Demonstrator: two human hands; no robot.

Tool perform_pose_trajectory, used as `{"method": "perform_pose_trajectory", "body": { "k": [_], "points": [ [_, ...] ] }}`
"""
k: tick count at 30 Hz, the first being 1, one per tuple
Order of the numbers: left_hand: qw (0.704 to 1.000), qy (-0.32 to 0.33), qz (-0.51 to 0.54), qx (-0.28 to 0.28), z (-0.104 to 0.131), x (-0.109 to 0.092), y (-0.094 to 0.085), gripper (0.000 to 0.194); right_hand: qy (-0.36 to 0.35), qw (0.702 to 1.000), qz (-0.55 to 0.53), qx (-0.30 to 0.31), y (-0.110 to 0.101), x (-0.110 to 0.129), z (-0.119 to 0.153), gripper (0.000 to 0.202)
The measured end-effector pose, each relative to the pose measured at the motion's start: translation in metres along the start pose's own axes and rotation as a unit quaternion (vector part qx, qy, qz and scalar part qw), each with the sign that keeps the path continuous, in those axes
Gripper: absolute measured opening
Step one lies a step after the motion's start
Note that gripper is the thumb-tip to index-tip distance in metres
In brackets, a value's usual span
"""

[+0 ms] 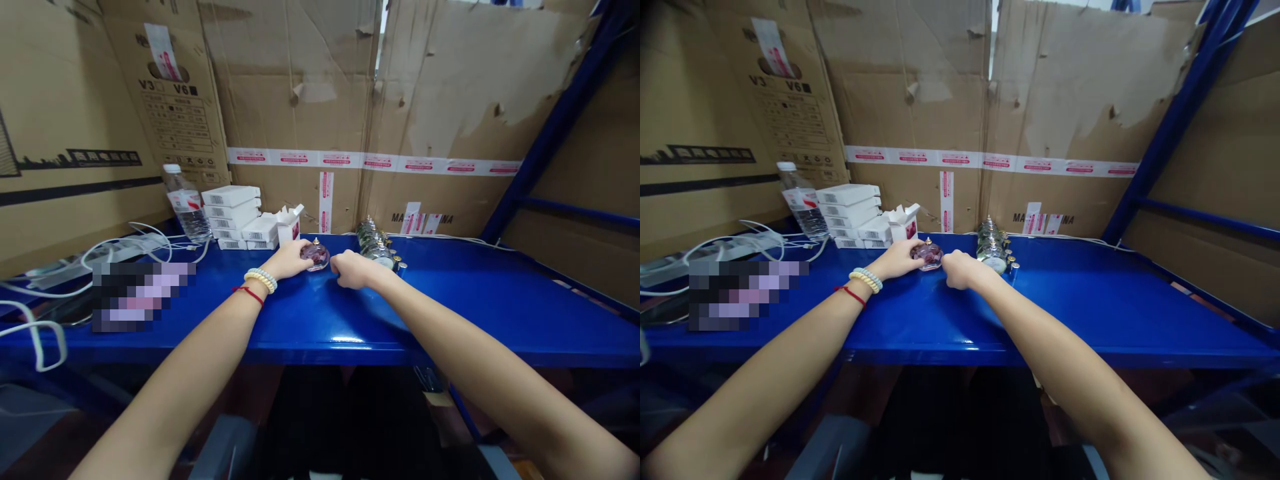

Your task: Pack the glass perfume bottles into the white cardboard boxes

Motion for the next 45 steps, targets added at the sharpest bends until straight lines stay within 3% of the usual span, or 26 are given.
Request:
{"method": "perform_pose_trajectory", "body": {
  "k": [5, 13, 15, 20, 22, 30, 35, 39, 45],
  "points": [
    [1.0, -0.002, 0.024, -0.002, -0.002, 0.001, 0.004, 0.053, -0.038, 0.995, -0.073, -0.062, 0.002, -0.009, 0.004, 0.022],
    [1.0, 0.012, 0.028, 0.001, -0.002, -0.007, 0.006, 0.056, -0.007, 0.968, -0.169, -0.185, -0.013, -0.027, 0.018, 0.013],
    [1.0, 0.021, 0.022, -0.008, -0.002, -0.01, 0.006, 0.058, 0.008, 0.974, -0.144, -0.173, -0.013, -0.03, 0.021, 0.015],
    [0.999, 0.035, 0.009, -0.001, -0.002, -0.012, 0.007, 0.059, 0.037, 0.997, -0.049, -0.038, -0.003, -0.033, 0.021, 0.025],
    [0.999, 0.03, 0.009, 0.006, -0.002, -0.011, 0.008, 0.06, 0.032, 0.999, -0.034, -0.014, -0.001, -0.032, 0.021, 0.03],
    [0.999, 0.015, 0.04, 0.006, -0.004, -0.007, 0.01, 0.053, 0.044, 0.997, 0.002, -0.066, -0.003, -0.023, 0.027, 0.036],
    [0.999, 0.016, 0.046, 0.01, -0.004, -0.007, 0.01, 0.053, -0.013, 0.994, 0.026, -0.103, -0.001, -0.012, 0.029, 0.03],
    [0.999, 0.016, 0.042, 0.009, -0.004, -0.007, 0.011, 0.053, -0.07, 0.992, 0.056, -0.09, 0.005, -0.001, 0.026, 0.026],
    [0.999, 0.019, 0.031, 0.008, -0.004, -0.006, 0.011, 0.055, -0.067, 0.993, 0.065, -0.078, 0.009, 0.001, 0.02, 0.027]
  ]
}}
Point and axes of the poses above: each hand's wrist, its own z-axis away from the middle knuckle, its own y-axis out of the palm, x = y × z, the point moved 2 cm from there along -z, towards the middle knuckle, and after that the axes turned 2 degrees about -z, right-handed, at the moved point
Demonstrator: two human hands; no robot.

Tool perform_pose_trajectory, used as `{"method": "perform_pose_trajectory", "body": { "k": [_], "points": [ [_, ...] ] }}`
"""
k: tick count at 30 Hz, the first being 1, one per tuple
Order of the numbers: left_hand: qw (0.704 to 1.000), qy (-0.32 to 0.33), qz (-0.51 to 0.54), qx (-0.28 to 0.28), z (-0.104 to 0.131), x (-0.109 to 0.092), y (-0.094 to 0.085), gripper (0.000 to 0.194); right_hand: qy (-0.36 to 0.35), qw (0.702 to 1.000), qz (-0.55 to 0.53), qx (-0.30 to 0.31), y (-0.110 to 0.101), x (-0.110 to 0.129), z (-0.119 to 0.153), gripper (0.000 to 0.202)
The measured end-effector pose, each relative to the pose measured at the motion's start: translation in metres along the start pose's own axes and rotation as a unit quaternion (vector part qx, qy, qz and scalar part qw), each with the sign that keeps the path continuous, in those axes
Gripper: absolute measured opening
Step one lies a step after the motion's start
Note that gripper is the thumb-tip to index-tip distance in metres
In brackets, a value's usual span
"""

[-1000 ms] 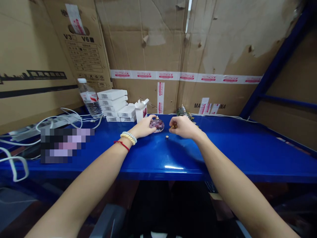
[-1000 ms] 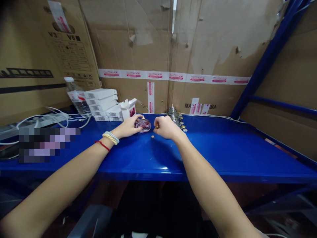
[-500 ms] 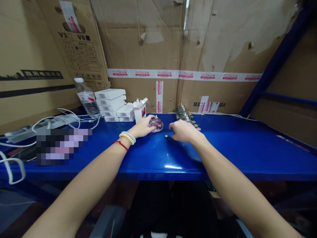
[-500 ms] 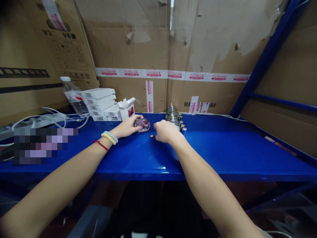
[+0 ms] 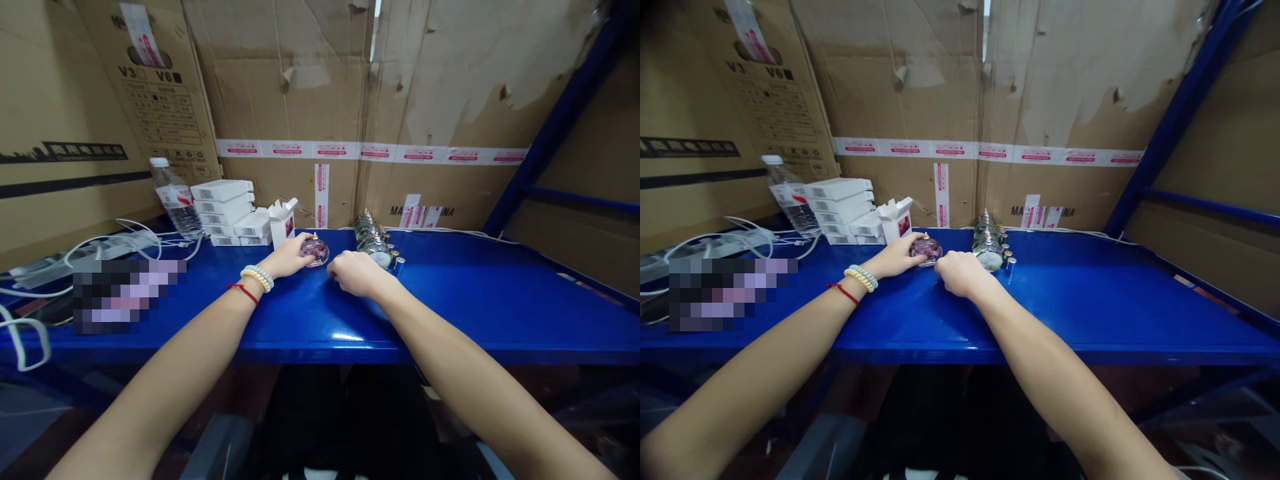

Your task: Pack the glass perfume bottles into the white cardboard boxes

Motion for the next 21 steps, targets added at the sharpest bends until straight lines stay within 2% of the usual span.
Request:
{"method": "perform_pose_trajectory", "body": {
  "k": [7, 11, 13, 17, 21],
  "points": [
    [1.0, -0.005, 0.005, 0.005, 0.0, -0.001, 0.0, 0.058, -0.007, 1.0, -0.013, 0.002, 0.001, -0.003, 0.001, 0.025],
    [1.0, -0.007, 0.026, 0.01, 0.002, -0.003, 0.0, 0.065, -0.008, 0.994, -0.086, -0.069, -0.004, -0.011, 0.003, 0.021],
    [0.999, -0.01, 0.05, 0.018, 0.003, -0.004, 0.001, 0.07, -0.005, 0.978, -0.164, -0.132, -0.008, -0.018, 0.003, 0.018],
    [0.991, -0.004, 0.112, 0.071, 0.004, -0.007, 0.002, 0.077, -0.003, 0.92, -0.305, -0.246, -0.012, -0.028, 0.001, 0.016],
    [0.97, 0.011, 0.205, 0.127, 0.005, -0.01, 0.006, 0.073, 0.018, 0.885, -0.353, -0.303, -0.01, -0.03, -0.003, 0.015]
  ]
}}
Point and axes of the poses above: each hand's wrist, its own z-axis away from the middle knuckle, its own y-axis out of the palm, x = y × z, the point moved 2 cm from there along -z, towards the middle knuckle, and after that the axes turned 2 degrees about -z, right-handed, at the moved point
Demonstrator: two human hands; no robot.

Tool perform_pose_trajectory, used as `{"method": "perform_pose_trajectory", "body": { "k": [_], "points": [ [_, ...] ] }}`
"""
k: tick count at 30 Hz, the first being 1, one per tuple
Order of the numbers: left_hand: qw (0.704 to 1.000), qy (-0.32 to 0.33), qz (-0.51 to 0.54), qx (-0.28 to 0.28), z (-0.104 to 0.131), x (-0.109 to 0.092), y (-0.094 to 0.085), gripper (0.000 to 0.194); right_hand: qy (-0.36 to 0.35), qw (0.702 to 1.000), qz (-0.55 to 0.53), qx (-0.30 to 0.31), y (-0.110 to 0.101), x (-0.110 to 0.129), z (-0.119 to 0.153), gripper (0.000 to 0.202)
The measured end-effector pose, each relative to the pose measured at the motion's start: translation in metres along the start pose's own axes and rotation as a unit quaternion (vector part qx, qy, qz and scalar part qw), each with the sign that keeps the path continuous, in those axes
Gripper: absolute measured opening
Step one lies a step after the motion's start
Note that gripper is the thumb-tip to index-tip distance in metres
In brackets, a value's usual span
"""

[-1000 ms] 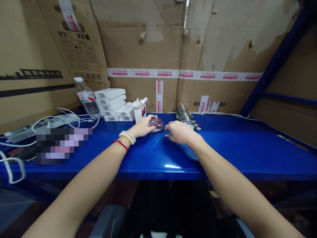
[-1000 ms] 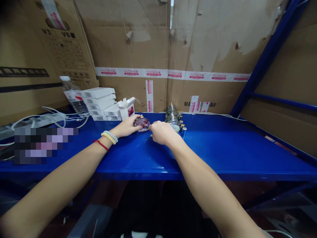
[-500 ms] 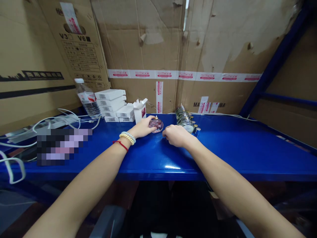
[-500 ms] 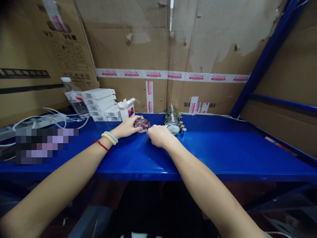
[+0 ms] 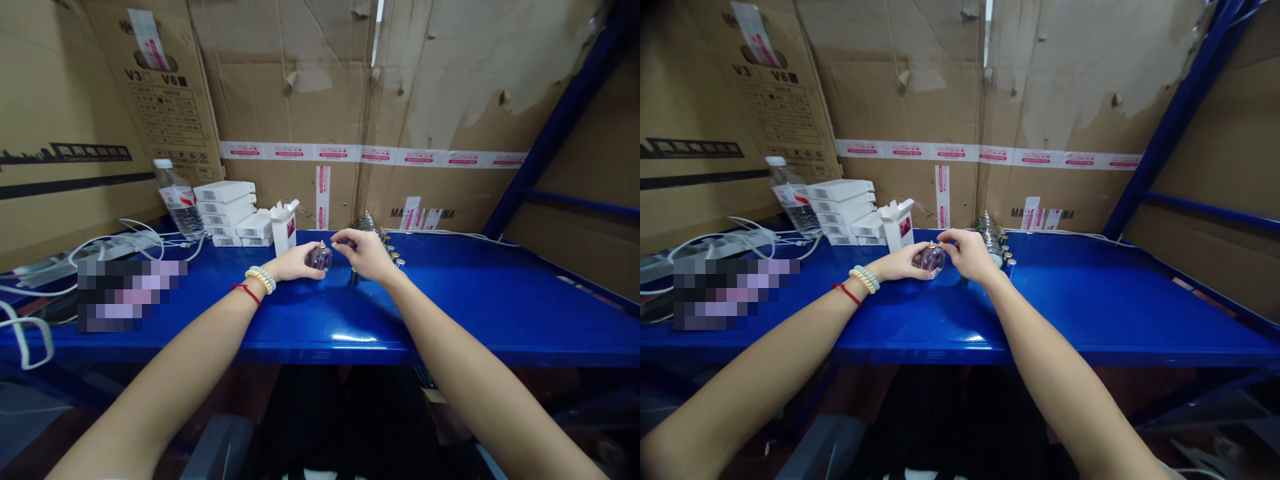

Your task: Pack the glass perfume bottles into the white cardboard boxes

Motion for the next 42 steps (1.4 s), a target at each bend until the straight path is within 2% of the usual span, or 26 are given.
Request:
{"method": "perform_pose_trajectory", "body": {
  "k": [2, 4, 9, 15, 21, 42],
  "points": [
    [0.998, 0.007, 0.049, 0.024, 0.001, -0.002, 0.002, 0.071, 0.014, 1.0, -0.007, -0.013, 0.002, -0.002, 0.0, 0.017],
    [0.998, 0.01, 0.045, 0.03, 0.002, -0.007, 0.004, 0.07, 0.024, 0.999, -0.015, -0.017, 0.003, -0.003, 0.0, 0.018],
    [0.994, 0.009, -0.11, -0.008, 0.005, -0.022, 0.006, 0.072, 0.026, 0.999, -0.04, -0.012, 0.004, -0.006, 0.001, 0.019],
    [0.982, 0.029, -0.18, -0.044, 0.001, -0.025, 0.009, 0.072, 0.011, 1.0, -0.021, 0.015, 0.004, -0.004, 0.0, 0.021],
    [0.981, 0.033, -0.183, -0.045, 0.001, -0.022, 0.01, 0.071, -0.009, 0.999, -0.004, 0.034, 0.004, -0.006, 0.0, 0.026],
    [0.98, 0.031, -0.192, -0.043, 0.002, -0.025, 0.009, 0.071, 0.019, 0.998, 0.05, 0.031, -0.004, -0.001, 0.0, 0.023]
  ]
}}
Point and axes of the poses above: each hand's wrist, its own z-axis away from the middle knuckle, its own y-axis out of the palm, x = y × z, the point moved 2 cm from there along -z, towards the middle knuckle, and after that the axes turned 2 degrees about -z, right-handed, at the moved point
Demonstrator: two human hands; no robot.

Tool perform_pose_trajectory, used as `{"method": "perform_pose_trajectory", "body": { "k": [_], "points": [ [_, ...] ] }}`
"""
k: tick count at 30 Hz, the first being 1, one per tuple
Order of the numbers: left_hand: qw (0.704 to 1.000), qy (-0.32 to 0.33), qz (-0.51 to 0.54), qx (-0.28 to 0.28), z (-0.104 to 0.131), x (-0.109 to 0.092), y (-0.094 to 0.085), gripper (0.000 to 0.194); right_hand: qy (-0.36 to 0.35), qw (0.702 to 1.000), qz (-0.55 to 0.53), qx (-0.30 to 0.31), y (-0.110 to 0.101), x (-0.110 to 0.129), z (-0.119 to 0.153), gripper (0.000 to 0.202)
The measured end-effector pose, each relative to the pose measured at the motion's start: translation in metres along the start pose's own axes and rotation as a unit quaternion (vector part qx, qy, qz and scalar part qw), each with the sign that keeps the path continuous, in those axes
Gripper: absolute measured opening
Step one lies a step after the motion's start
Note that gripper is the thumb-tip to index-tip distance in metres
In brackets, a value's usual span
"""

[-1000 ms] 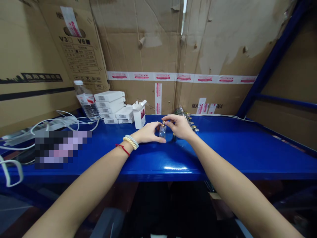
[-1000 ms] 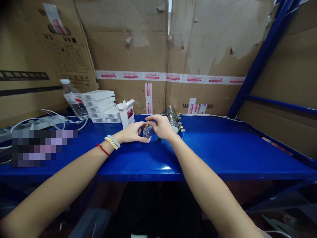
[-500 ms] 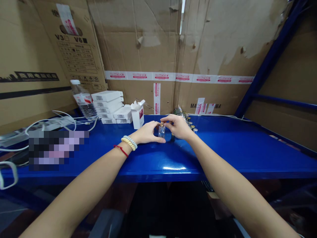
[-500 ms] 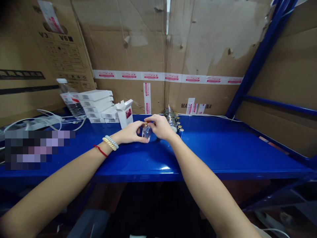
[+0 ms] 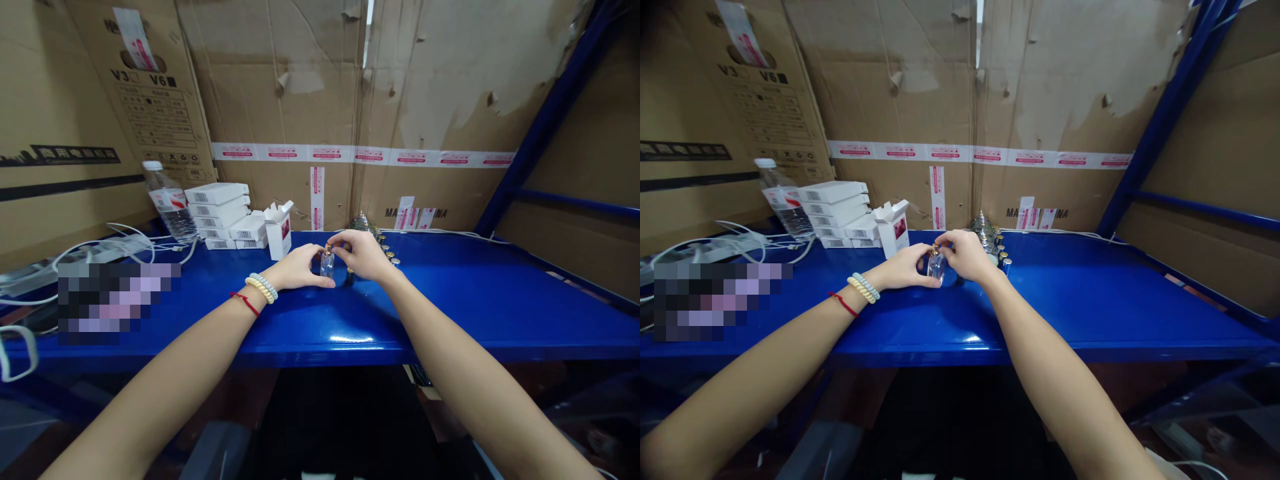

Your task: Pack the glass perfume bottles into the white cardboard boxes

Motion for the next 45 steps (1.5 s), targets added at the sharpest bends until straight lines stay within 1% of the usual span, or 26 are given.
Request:
{"method": "perform_pose_trajectory", "body": {
  "k": [4, 6, 9, 11, 13, 15, 17, 26, 32, 36, 40, 45],
  "points": [
    [1.0, 0.006, 0.007, -0.001, 0.001, 0.0, 0.0, 0.072, 0.003, 1.0, 0.007, -0.01, -0.003, 0.0, 0.0, 0.019],
    [1.0, 0.009, 0.01, 0.001, 0.001, 0.001, 0.001, 0.073, 0.004, 1.0, 0.006, -0.021, -0.004, -0.001, 0.0, 0.021],
    [1.0, 0.01, 0.01, 0.001, 0.0, 0.002, 0.002, 0.074, -0.01, 1.0, -0.003, -0.019, -0.003, -0.001, 0.001, 0.037],
    [1.0, 0.012, 0.007, 0.0, 0.0, 0.003, 0.003, 0.074, -0.029, 1.0, -0.009, 0.0, -0.002, 0.0, 0.002, 0.048],
    [1.0, 0.014, 0.005, 0.001, 0.0, 0.003, 0.003, 0.074, -0.045, 0.999, -0.009, 0.023, 0.0, 0.002, 0.002, 0.051],
    [1.0, 0.014, 0.004, -0.001, -0.001, 0.004, 0.003, 0.074, -0.047, 0.998, -0.006, 0.039, 0.0, 0.003, 0.002, 0.048],
    [1.0, 0.013, 0.006, -0.005, -0.001, 0.004, 0.003, 0.075, -0.039, 0.998, 0.001, 0.043, -0.001, 0.004, 0.002, 0.044],
    [1.0, 0.007, 0.015, -0.001, 0.0, 0.002, 0.002, 0.071, -0.031, 0.999, 0.02, 0.026, -0.002, 0.005, 0.002, 0.032],
    [0.999, 0.002, 0.031, 0.015, 0.001, -0.001, 0.001, 0.069, -0.038, 0.999, 0.015, 0.009, 0.0, 0.002, 0.002, 0.023],
    [0.999, 0.012, 0.038, 0.025, 0.002, -0.003, 0.0, 0.067, -0.038, 0.999, -0.013, 0.005, 0.003, 0.0, 0.002, 0.02],
    [0.998, 0.024, 0.054, 0.036, 0.003, -0.006, 0.0, 0.061, -0.043, 0.999, -0.002, -0.014, 0.004, 0.0, 0.002, 0.016],
    [0.995, -0.013, 0.093, 0.036, 0.002, -0.001, 0.002, 0.065, -0.032, 0.998, 0.03, -0.038, 0.007, -0.003, 0.001, 0.011]
  ]
}}
Point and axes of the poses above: each hand's wrist, its own z-axis away from the middle knuckle, its own y-axis out of the palm, x = y × z, the point moved 2 cm from there along -z, towards the middle knuckle, and after that the axes turned 2 degrees about -z, right-handed, at the moved point
